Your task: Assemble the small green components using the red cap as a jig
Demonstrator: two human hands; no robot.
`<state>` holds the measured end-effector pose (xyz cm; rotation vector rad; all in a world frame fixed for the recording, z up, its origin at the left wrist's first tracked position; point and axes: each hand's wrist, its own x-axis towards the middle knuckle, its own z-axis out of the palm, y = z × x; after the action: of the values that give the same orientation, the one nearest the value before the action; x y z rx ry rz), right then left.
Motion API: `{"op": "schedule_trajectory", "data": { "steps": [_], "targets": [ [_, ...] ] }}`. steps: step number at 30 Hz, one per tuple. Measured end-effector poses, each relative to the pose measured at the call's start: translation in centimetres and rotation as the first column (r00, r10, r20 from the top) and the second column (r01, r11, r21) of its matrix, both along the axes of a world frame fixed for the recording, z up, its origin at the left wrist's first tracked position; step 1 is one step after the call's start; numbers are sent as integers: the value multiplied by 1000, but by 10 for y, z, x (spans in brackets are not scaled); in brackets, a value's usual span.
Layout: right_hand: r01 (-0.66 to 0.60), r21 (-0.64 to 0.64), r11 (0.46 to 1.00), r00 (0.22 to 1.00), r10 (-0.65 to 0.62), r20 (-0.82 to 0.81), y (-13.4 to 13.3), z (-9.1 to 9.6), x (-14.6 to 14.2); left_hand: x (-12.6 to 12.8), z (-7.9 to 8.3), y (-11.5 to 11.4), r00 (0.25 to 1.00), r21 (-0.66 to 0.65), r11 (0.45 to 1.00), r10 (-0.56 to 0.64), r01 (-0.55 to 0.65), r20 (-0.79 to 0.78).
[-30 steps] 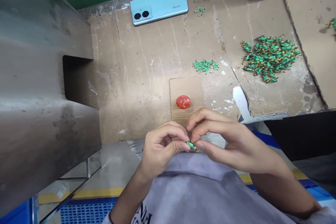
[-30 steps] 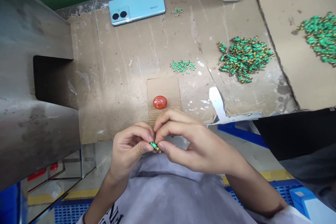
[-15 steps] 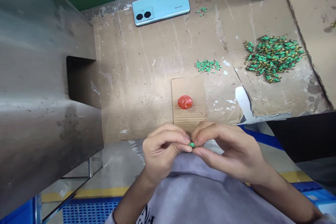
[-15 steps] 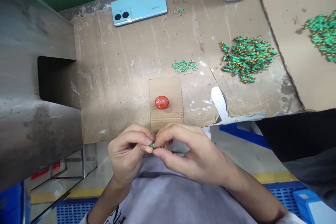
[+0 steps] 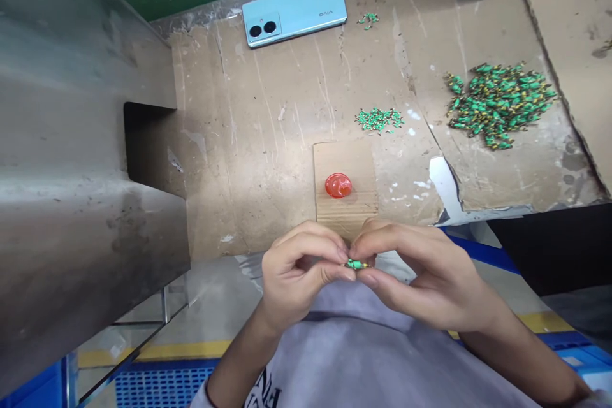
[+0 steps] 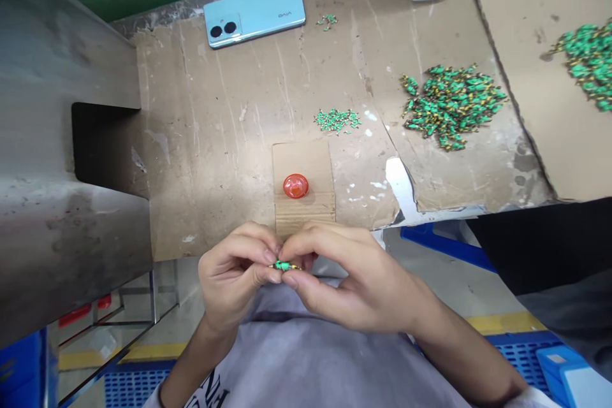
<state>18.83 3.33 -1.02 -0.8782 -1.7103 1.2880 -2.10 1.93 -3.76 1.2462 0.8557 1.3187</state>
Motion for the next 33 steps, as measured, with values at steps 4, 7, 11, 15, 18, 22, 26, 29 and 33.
{"op": "schedule_trajectory", "data": {
  "steps": [4,7,11,15,18,22,26,29,33],
  "targets": [
    [-9,-1,1000,1000,9,29,1,0,1,0,1,1,1000,-4,1000,0,0,-9],
    [0,-9,1000,999,1,45,0,2,2,1,-1,2,1000,38,999,8,-7,-11],
    [-9,-9,1000,998,10,69,0,5,2,1,-2,4,999,109,994,17,-14,-29],
    [-25,-31,999,997,27,77,2,9,3,0,-3,5,999,162,987,3,4,-46],
    [-29,-31,999,994,32,101,0,11,3,1,-5,4,999,197,980,19,-11,-40],
    [-24,-26,999,994,27,108,-3,13,1,4,-8,2,997,274,960,71,-58,-37],
    [-31,-15,999,993,32,111,-5,16,0,4,-8,1,989,338,937,119,-83,-88],
    [-31,5,1000,993,30,115,-5,17,-1,2,-7,1,986,378,923,121,-70,-111],
    [-48,33,998,996,46,79,-7,17,-3,4,-5,1,986,369,928,108,-56,-124]
  ]
}}
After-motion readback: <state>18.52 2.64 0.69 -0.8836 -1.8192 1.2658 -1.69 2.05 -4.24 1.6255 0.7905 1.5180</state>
